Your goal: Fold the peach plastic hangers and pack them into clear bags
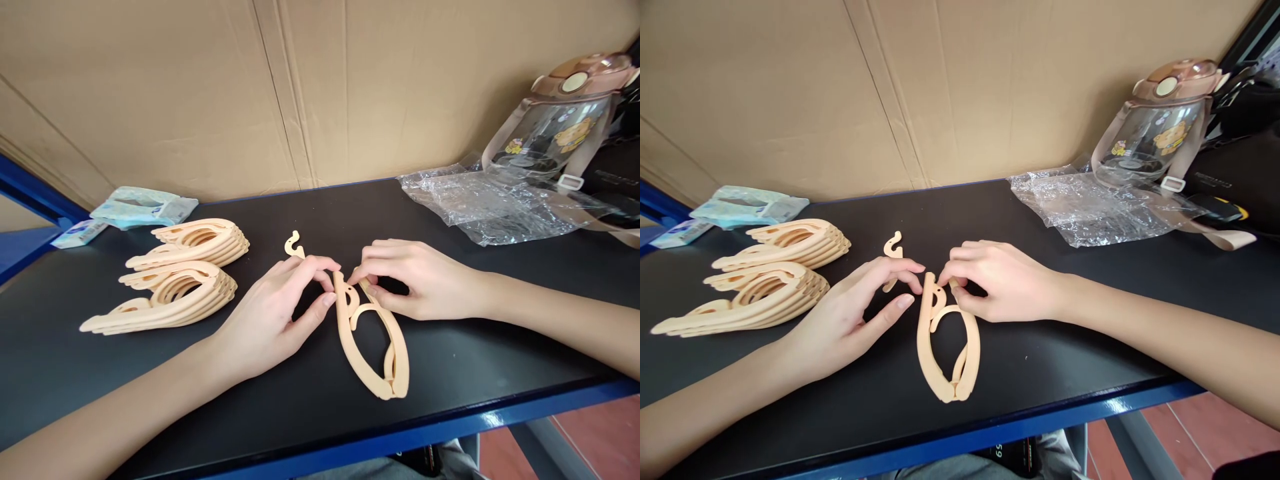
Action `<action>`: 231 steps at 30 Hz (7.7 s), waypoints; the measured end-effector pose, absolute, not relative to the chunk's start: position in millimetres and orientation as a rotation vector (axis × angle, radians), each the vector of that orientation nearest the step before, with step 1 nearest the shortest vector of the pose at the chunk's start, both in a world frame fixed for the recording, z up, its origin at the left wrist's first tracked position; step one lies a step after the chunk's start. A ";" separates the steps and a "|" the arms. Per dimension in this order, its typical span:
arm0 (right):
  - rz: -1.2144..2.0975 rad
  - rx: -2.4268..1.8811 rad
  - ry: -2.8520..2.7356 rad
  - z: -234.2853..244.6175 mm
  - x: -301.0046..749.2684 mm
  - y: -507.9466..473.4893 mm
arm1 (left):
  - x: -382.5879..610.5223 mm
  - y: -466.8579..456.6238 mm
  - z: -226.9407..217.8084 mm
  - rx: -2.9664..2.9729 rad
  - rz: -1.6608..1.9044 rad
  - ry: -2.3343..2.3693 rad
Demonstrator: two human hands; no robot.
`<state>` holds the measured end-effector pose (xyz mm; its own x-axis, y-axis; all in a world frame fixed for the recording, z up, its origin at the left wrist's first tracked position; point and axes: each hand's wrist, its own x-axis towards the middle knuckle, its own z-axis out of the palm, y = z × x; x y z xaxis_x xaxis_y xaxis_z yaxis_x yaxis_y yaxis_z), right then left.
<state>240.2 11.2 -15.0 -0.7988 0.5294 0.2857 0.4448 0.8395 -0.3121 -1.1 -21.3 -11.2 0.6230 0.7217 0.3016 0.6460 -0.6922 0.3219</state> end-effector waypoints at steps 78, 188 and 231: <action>0.203 -0.626 -2.599 -16.5 236.1 2.4 | -5.8 -10.4 -13.9 2.009 1.053 1.520; 0.317 -0.877 -2.665 -20.4 240.1 0.9 | 0.0 -16.6 -10.3 2.515 0.525 1.151; 0.475 -0.985 -2.571 -17.8 239.9 12.9 | -2.1 -5.2 -15.0 2.615 0.474 1.042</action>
